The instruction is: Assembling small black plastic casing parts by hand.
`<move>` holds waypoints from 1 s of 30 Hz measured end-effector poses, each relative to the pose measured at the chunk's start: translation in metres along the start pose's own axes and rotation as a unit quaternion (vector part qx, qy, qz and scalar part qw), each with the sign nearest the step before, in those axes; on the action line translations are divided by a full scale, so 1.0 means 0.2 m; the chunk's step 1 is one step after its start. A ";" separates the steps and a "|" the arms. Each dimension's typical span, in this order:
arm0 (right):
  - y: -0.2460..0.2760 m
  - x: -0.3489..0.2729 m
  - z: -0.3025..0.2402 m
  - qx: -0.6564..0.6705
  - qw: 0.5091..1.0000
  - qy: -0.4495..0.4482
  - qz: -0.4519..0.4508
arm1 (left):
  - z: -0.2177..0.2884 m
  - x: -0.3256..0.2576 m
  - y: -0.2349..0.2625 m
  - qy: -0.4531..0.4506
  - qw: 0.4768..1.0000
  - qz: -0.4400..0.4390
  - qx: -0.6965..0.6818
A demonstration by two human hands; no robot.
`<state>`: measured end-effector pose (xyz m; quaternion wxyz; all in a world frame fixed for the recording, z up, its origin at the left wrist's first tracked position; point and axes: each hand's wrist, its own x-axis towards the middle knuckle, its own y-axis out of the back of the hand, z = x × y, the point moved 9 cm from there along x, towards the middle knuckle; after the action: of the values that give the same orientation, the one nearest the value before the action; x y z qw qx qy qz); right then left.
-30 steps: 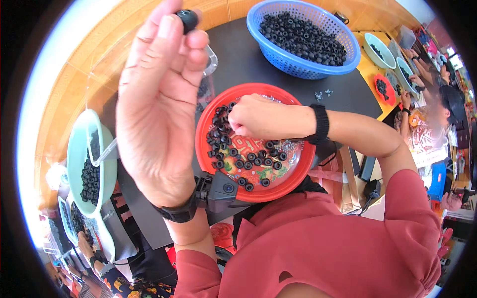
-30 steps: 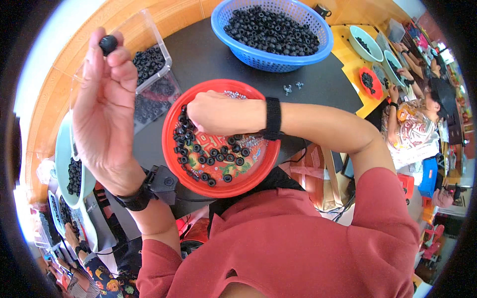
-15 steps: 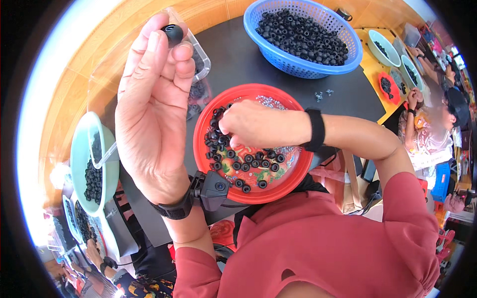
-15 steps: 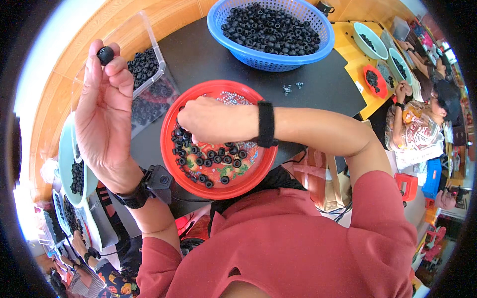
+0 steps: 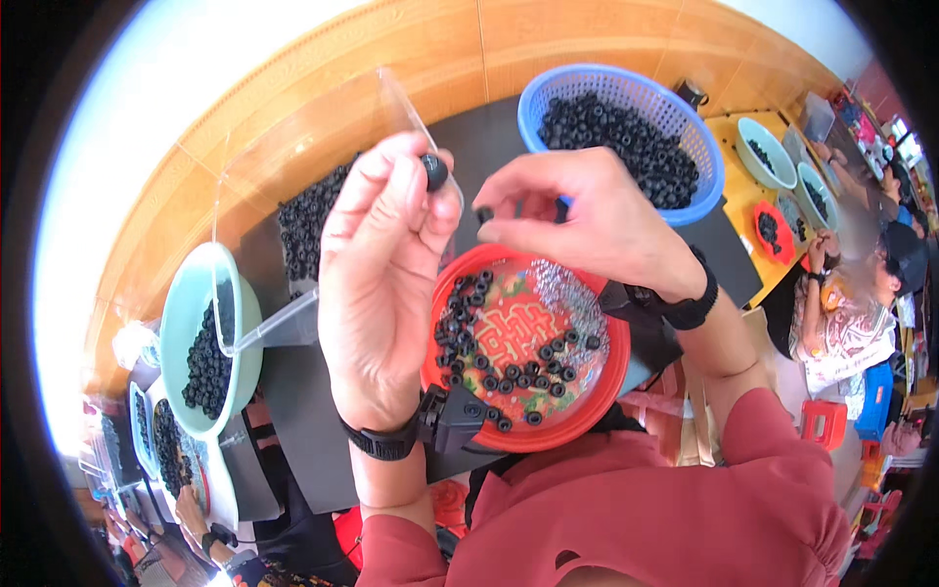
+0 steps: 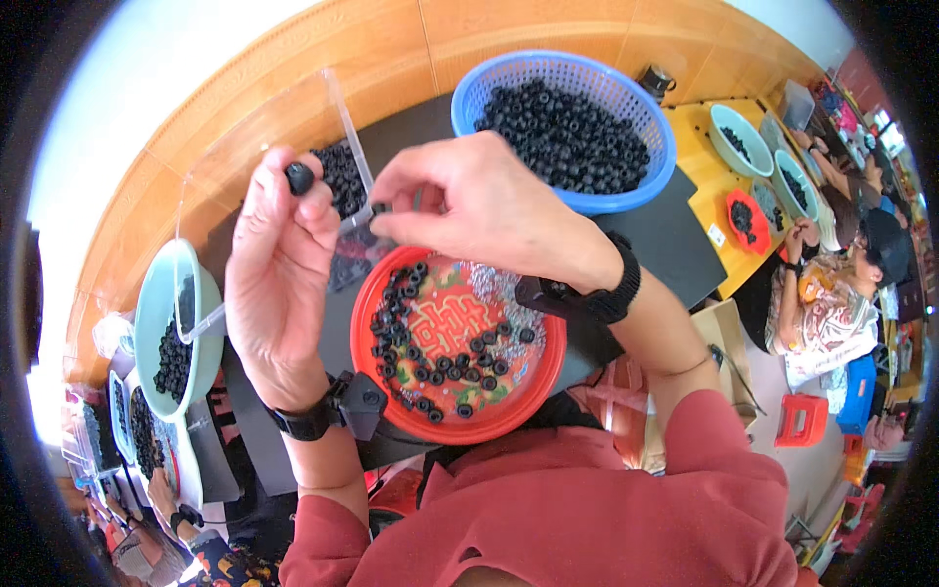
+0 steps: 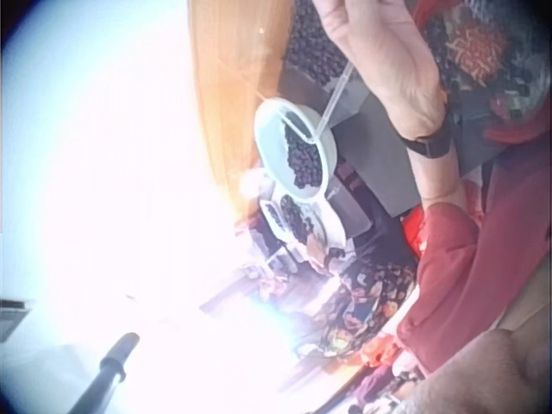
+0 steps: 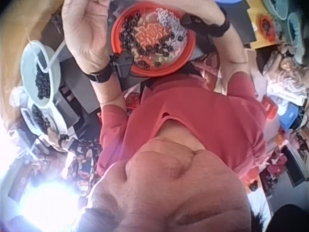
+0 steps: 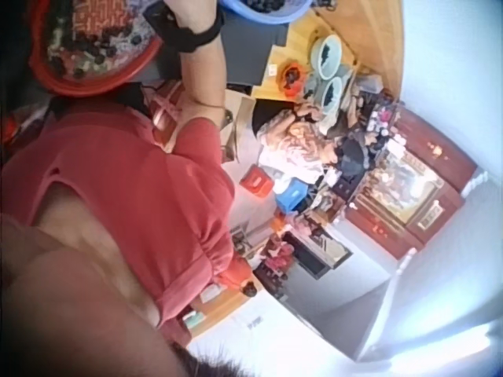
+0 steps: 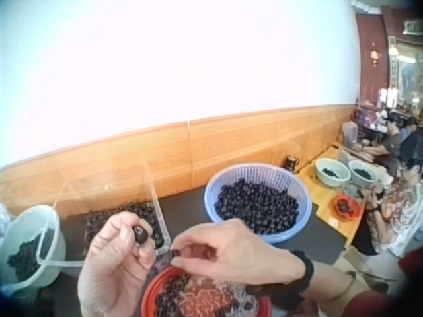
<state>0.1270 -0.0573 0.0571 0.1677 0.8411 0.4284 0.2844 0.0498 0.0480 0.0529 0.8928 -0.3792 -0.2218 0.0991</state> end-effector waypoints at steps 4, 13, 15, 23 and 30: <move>0.17 -0.01 -0.15 0.066 0.977 0.162 0.119 | -0.07 0.01 0.04 0.040 0.997 0.047 0.037; 0.17 0.03 -0.23 0.025 0.951 0.272 0.144 | -0.17 0.01 0.03 0.081 0.996 0.032 -0.009; 0.18 0.03 -0.22 0.017 0.950 0.276 0.142 | -0.18 0.00 0.04 0.084 0.996 0.036 -0.004; 0.18 0.04 -0.18 0.032 0.961 0.265 0.071 | -0.19 0.01 0.01 0.121 0.992 0.012 0.044; 0.17 0.04 -0.15 0.105 0.962 0.251 0.003 | -0.23 0.00 0.02 0.145 0.988 0.015 0.059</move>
<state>0.1332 -0.0685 0.1017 -0.0359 0.7571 0.4815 0.4401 0.0716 0.0218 0.0223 0.9347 -0.3398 -0.0777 0.0696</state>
